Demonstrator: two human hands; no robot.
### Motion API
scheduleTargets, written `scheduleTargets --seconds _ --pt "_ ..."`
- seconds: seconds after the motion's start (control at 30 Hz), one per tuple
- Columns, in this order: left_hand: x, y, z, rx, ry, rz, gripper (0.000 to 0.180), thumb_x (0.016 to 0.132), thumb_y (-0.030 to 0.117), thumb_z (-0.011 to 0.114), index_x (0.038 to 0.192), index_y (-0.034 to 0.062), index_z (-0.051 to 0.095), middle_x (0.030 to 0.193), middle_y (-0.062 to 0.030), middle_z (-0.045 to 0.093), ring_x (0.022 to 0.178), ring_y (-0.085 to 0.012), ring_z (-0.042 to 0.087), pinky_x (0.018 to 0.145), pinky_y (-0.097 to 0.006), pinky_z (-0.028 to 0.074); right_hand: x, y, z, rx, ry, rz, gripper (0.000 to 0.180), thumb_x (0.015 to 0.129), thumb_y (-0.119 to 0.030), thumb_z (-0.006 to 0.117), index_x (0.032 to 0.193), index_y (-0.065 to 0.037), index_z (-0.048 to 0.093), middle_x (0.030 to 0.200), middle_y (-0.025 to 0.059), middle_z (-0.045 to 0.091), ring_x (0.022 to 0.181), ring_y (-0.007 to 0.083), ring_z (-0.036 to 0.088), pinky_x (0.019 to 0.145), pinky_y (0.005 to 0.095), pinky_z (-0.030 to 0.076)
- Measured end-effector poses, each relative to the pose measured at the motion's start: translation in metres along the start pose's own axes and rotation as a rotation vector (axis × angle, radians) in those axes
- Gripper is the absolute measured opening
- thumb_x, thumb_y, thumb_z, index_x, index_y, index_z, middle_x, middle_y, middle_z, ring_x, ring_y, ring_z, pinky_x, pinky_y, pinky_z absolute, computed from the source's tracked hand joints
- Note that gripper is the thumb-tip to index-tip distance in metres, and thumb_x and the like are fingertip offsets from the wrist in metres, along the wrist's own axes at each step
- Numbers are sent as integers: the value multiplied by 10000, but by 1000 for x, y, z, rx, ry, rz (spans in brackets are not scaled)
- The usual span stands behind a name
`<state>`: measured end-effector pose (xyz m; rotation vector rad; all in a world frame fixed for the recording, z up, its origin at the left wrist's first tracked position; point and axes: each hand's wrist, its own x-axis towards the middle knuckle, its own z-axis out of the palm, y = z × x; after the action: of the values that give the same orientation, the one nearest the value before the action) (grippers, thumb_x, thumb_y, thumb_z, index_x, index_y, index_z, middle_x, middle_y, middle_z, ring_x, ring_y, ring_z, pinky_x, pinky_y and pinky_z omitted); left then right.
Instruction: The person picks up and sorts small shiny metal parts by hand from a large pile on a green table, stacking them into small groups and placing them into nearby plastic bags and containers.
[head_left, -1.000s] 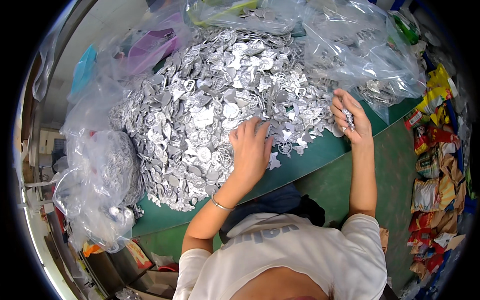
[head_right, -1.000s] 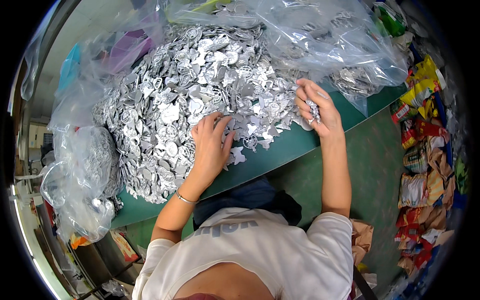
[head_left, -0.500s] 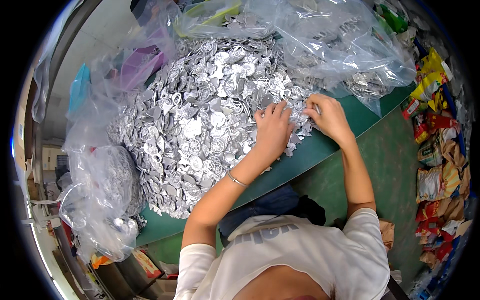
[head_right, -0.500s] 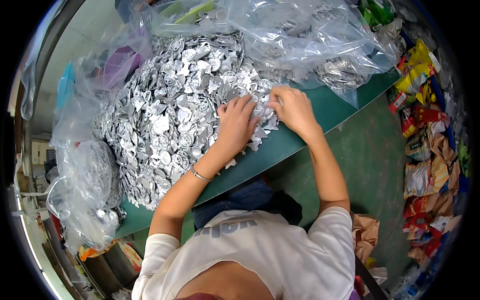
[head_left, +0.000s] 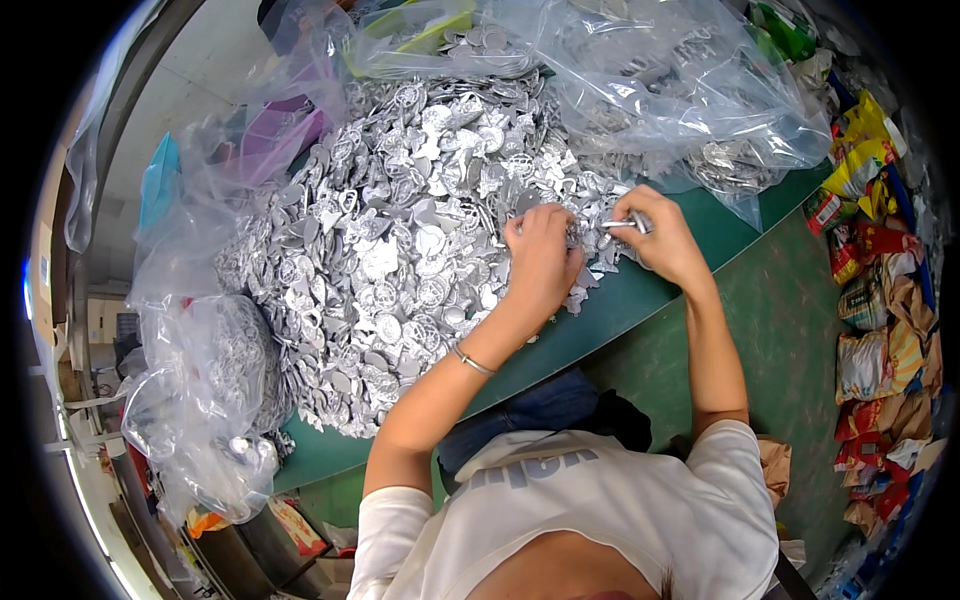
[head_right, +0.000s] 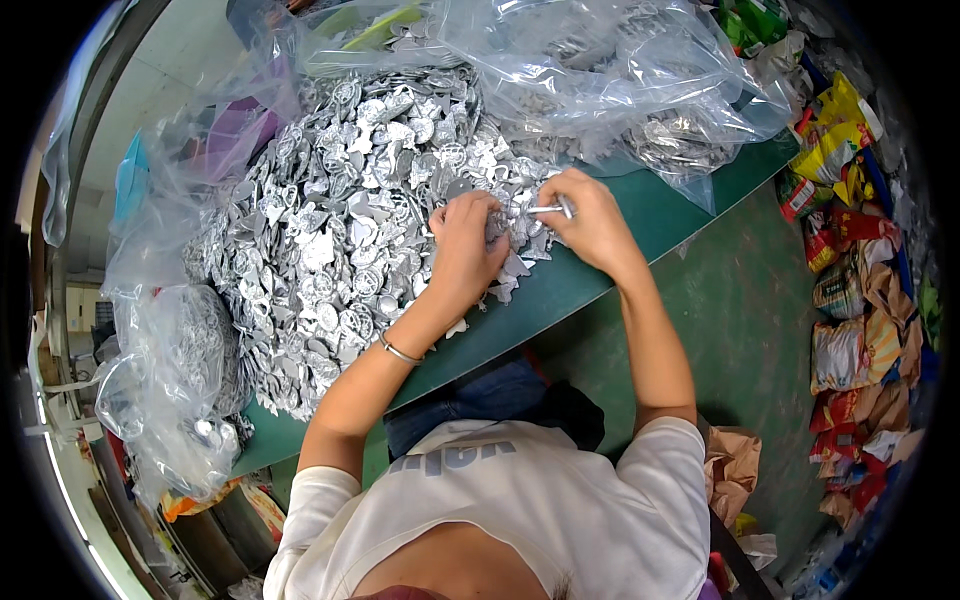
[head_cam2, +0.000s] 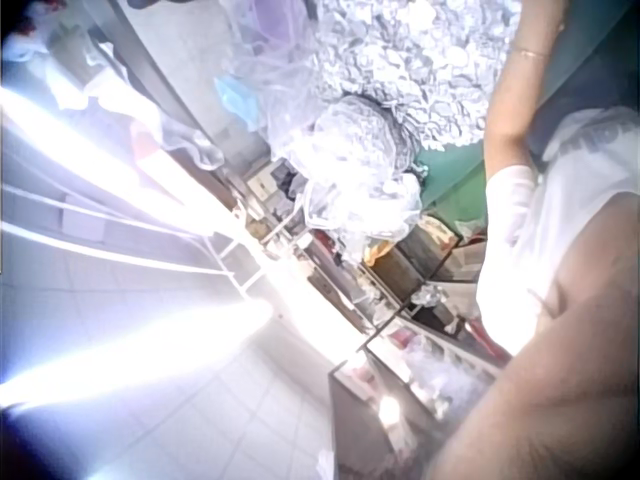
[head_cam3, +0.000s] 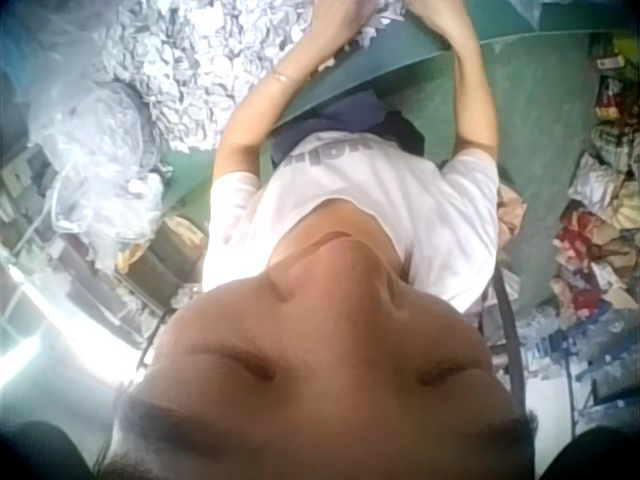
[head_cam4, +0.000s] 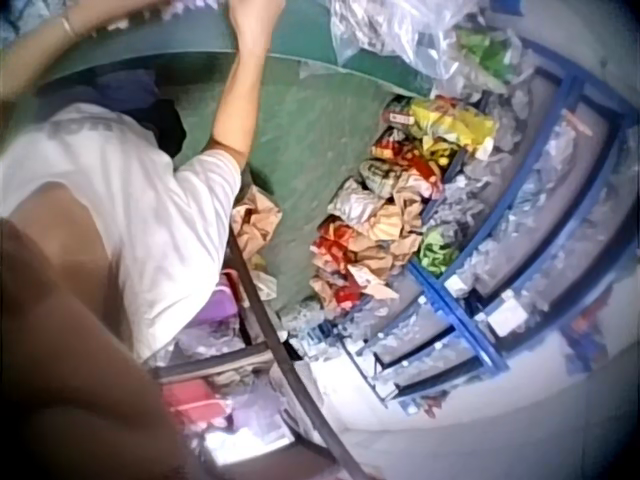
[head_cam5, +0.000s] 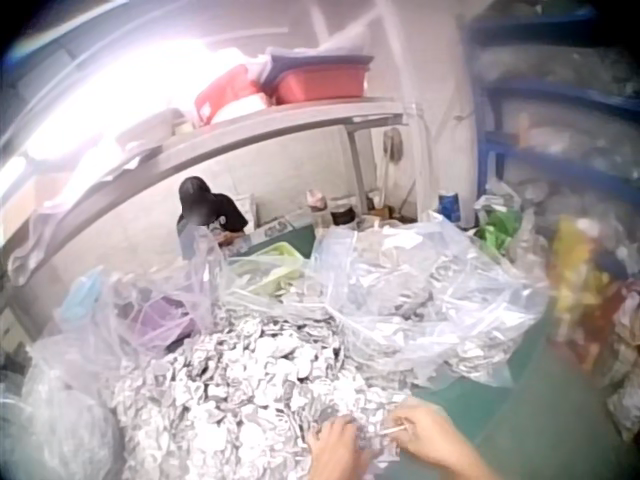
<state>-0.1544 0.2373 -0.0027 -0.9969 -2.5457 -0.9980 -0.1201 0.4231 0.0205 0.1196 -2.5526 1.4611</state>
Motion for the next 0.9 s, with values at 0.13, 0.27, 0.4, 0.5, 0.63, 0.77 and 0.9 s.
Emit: scheduleTargets --seconds 0.13,0.27,0.4,0.5,0.63,0.77,0.9 --pt "0 -2 -1 -99 79 -51 301 726 31 652 1010 29 554 917 -116 581 900 -291 537 862 -391 352 -4 8 -18 878 -31 271 163 788 -28 596 937 -29 529 932 127 583 502 76 444 405 212 354" --pt "2 -9 -4 -256 144 -236 225 758 3 619 978 -9 572 879 -165 607 830 -325 568 784 -377 415 -7 13 -23 1504 -69 328 185 825 -62 540 994 -19 476 856 114 503 582 114 429 372 191 326" --pt "9 -9 -10 -401 200 -293 234 772 -10 606 1001 -30 563 898 -195 611 756 -344 586 686 -374 462 -8 19 -16 1887 -7 365 113 856 -108 530 915 -25 481 847 100 462 735 169 470 434 202 421" --pt "7 -12 -8 -391 218 -283 254 777 -8 605 1026 -21 557 903 -192 606 716 -323 588 657 -352 463 -7 19 -14 1949 17 379 73 867 -78 522 903 -25 487 891 114 499 858 230 522 673 296 551" --pt "16 22 -32 -332 70 -360 279 786 3 611 1058 -6 551 923 -185 606 735 -308 602 646 -333 469 -12 28 -14 1696 58 377 141 847 -31 528 984 -8 501 936 144 549 928 273 565 797 407 527" --pt "15 30 -18 -394 193 -145 306 757 -9 657 1050 45 585 867 -99 630 661 -131 530 584 -247 426 -21 -4 2 1361 -29 504 199 818 -19 546 1015 8 529 984 174 589 856 282 605 753 392 516" --pt "19 45 -5 -200 238 44 179 827 1 561 1001 26 597 962 -104 630 861 -248 583 776 -354 410 -27 1 24 1472 108 593 206 882 -180 541 1017 -26 561 974 103 615 850 202 611 709 343 514"
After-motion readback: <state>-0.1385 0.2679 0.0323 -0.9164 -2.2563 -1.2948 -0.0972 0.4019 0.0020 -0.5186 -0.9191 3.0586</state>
